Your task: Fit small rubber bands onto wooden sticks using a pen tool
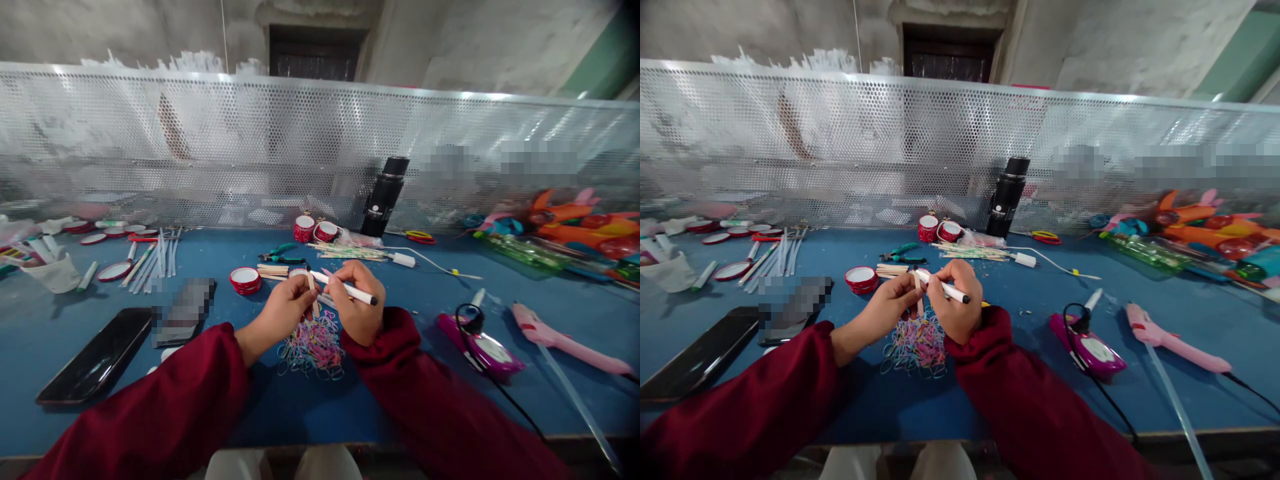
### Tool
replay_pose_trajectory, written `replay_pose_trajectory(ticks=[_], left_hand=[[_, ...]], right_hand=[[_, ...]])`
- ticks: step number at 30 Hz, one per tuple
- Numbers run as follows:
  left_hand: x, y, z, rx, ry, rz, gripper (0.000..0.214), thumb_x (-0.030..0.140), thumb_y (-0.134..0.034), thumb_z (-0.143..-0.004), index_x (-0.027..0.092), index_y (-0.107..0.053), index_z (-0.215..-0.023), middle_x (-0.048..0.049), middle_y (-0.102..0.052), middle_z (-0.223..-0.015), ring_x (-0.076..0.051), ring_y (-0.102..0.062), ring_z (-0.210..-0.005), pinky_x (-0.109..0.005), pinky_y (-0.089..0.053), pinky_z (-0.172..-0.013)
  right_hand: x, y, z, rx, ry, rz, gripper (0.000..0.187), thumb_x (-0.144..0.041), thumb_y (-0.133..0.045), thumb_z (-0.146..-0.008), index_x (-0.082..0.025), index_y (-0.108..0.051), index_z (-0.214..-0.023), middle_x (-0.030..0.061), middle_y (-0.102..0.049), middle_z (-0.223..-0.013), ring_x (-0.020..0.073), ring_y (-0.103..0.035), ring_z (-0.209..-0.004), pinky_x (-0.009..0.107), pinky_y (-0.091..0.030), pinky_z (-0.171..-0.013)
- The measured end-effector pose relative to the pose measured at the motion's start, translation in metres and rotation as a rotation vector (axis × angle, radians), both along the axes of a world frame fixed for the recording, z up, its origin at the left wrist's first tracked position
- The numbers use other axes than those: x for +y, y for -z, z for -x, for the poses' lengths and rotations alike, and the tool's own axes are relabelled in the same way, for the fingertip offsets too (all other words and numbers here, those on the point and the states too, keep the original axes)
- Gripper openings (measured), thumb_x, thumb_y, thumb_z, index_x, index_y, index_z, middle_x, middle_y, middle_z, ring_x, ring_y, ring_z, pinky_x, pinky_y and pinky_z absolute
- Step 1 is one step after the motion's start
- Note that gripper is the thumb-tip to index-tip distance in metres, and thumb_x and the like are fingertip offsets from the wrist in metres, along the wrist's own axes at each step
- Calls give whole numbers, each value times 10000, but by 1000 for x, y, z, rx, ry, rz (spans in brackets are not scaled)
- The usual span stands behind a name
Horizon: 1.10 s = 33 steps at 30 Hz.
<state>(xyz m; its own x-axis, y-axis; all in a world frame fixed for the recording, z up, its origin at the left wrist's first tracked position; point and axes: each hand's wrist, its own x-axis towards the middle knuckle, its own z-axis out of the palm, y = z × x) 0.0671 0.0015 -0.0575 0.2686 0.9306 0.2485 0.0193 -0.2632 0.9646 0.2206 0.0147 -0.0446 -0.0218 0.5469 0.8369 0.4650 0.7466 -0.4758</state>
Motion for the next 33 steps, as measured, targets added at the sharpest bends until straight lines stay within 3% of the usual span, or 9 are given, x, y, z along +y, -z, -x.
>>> replay_pose_trajectory(ticks=[33], left_hand=[[0, 1, 0, 5, 5, 9, 254, 395, -545, -877, 178, -468, -769, 23, -538, -591, -88, -492, -480, -226, -356, -477]], right_hand=[[0, 0, 0, -16, -6, 4, 155, -210, -574, -831, -223, -564, -677, -4, -586, -650, 178, -545, -689, 345, -426, -730]])
